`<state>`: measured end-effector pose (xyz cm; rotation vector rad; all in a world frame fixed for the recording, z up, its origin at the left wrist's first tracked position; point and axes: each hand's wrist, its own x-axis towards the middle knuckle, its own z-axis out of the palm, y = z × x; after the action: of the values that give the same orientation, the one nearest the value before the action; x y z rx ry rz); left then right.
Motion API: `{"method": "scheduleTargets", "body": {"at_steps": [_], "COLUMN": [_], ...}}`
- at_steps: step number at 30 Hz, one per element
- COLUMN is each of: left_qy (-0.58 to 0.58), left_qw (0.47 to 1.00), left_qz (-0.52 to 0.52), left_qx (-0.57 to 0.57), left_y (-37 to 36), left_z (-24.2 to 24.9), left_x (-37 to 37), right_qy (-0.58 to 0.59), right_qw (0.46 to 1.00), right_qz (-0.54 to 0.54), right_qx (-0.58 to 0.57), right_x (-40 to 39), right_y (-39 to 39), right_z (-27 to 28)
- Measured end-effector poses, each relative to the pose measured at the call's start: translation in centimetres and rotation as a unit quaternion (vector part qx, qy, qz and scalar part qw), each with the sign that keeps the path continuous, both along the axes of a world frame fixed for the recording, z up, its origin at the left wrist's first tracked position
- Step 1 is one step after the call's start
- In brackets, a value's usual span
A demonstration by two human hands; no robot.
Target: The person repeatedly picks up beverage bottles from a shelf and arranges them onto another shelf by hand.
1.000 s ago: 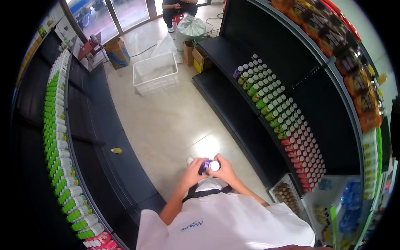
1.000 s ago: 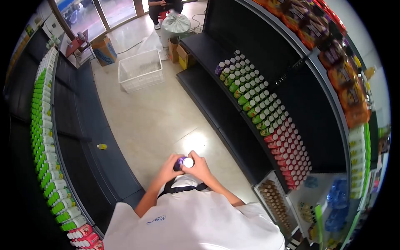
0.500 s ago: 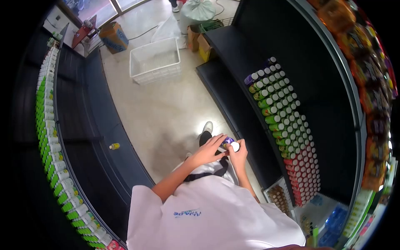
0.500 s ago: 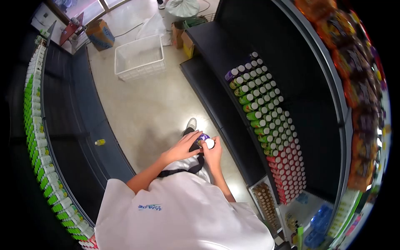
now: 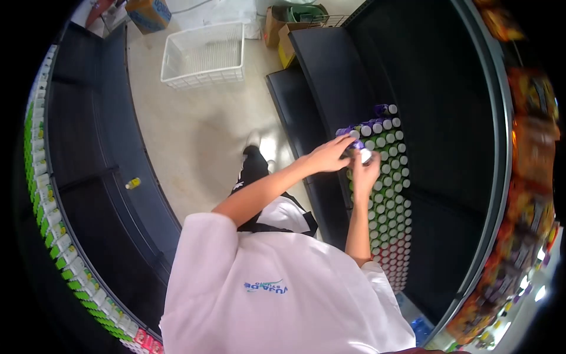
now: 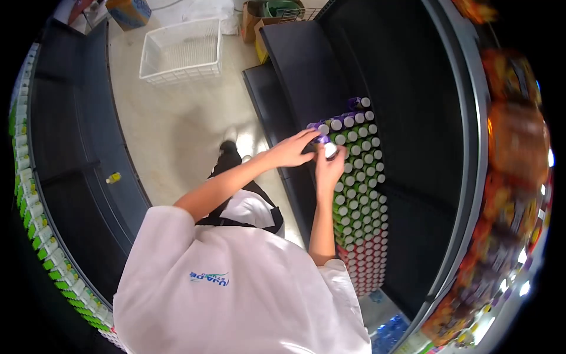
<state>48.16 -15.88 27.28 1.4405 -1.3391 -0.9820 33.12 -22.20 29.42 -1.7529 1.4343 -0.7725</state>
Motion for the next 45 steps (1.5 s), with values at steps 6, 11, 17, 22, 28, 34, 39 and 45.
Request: {"method": "scheduleTargets", "body": {"at_steps": [6, 11, 17, 22, 28, 34, 39, 45], "left_qy": [0.08, 0.089, 0.139, 0.146, 0.157, 0.195, 0.16, -0.035], "left_qw": [0.993, 0.988, 0.958, 0.95, 0.956, 0.949, 0.924, 0.756], "left_qz": [-0.039, -0.044, -0.131, -0.113, -0.102, 0.148, 0.295, 0.533], "left_qx": [0.076, 0.118, 0.213, 0.254, 0.227, 0.197, 0.185, 0.378], "left_y": [-15.2, -22.0, -26.2, -27.0, -27.4, -17.9, 0.2, 33.1], "left_z": [-4.3, -11.4, -12.5, -13.2, -16.2, -19.5, -22.5, -23.1], "left_x": [1.6, 0.0, 1.4, 0.9, 0.5, 4.5, 13.7, 17.4], "right_qy": [0.086, 0.127, 0.161, 0.112, 0.073, 0.029, 0.015, 0.177], "right_qw": [0.99, 0.981, 0.955, 0.962, 0.961, 0.982, 0.896, 0.793], "right_qz": [-0.062, -0.068, -0.163, -0.171, -0.186, -0.079, 0.232, 0.527], "right_qx": [0.095, 0.127, 0.189, 0.182, 0.191, 0.169, 0.377, 0.249], "right_x": [4.3, 4.1, 4.2, 3.5, 4.3, 5.9, 8.0, 4.9], "right_y": [-11.5, -19.4, -22.8, -24.1, -23.1, -15.3, -4.8, 1.8], "right_z": [0.5, -5.4, -8.7, -11.1, -9.7, -7.6, -6.1, -8.7]}}
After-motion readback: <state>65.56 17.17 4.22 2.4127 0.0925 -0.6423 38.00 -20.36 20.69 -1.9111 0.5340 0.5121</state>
